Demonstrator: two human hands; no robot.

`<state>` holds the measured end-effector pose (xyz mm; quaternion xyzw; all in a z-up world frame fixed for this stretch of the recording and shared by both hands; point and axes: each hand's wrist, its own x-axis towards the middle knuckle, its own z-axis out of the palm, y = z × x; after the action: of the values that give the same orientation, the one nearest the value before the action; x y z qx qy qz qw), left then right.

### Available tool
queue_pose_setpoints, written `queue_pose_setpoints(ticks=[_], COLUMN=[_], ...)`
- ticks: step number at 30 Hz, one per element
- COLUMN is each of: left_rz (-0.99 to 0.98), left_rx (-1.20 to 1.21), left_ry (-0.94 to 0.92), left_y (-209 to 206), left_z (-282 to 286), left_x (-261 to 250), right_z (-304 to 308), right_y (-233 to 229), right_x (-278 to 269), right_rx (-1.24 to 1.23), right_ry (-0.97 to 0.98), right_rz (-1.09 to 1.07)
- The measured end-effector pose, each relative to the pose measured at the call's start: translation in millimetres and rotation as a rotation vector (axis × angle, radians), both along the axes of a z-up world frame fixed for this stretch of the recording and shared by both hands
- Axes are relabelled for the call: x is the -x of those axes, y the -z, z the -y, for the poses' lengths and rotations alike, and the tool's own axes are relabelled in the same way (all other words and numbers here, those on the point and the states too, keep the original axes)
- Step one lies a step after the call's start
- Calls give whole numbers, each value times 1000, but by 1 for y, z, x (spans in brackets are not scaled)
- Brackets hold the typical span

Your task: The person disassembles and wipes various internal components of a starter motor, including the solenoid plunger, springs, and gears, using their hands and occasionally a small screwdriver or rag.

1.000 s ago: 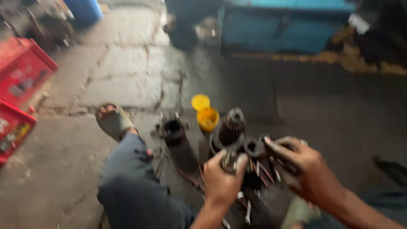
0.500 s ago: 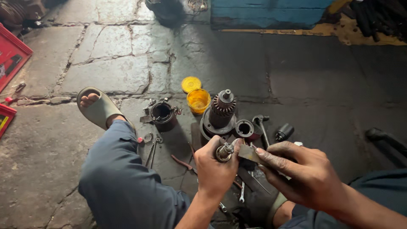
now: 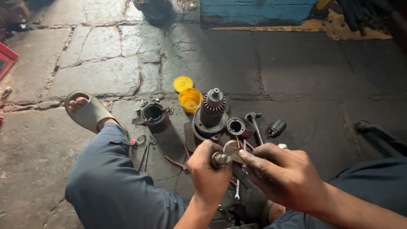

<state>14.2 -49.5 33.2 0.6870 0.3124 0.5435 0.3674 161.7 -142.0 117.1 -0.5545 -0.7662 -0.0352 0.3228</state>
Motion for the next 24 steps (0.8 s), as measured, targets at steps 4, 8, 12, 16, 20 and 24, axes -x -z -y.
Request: queue_pose_setpoints(ticks=[4, 8, 12, 16, 20, 24], left_rz=[-29, -59, -59, -48, -109, -146], left_rx=[-146, -251, -307, -321, -269, -244], left_ry=[-84, -76, -56, -16, 33, 131], left_y=[-1, -3, -5, -6, 0, 4], left_z=[0, -5, -7, -8, -6, -10], left_x=[3, 7, 8, 9, 10, 11], right_z=[5, 8, 13, 13, 13, 11], right_y=[3, 10, 17, 18, 18, 15], right_x=[7, 6, 7, 6, 8, 3], right_rx=[110, 189, 395, 315, 335, 357], right_ry=[18, -10, 79, 61, 88, 85], right_rz=[-270, -425, -714, -642, -641, -621])
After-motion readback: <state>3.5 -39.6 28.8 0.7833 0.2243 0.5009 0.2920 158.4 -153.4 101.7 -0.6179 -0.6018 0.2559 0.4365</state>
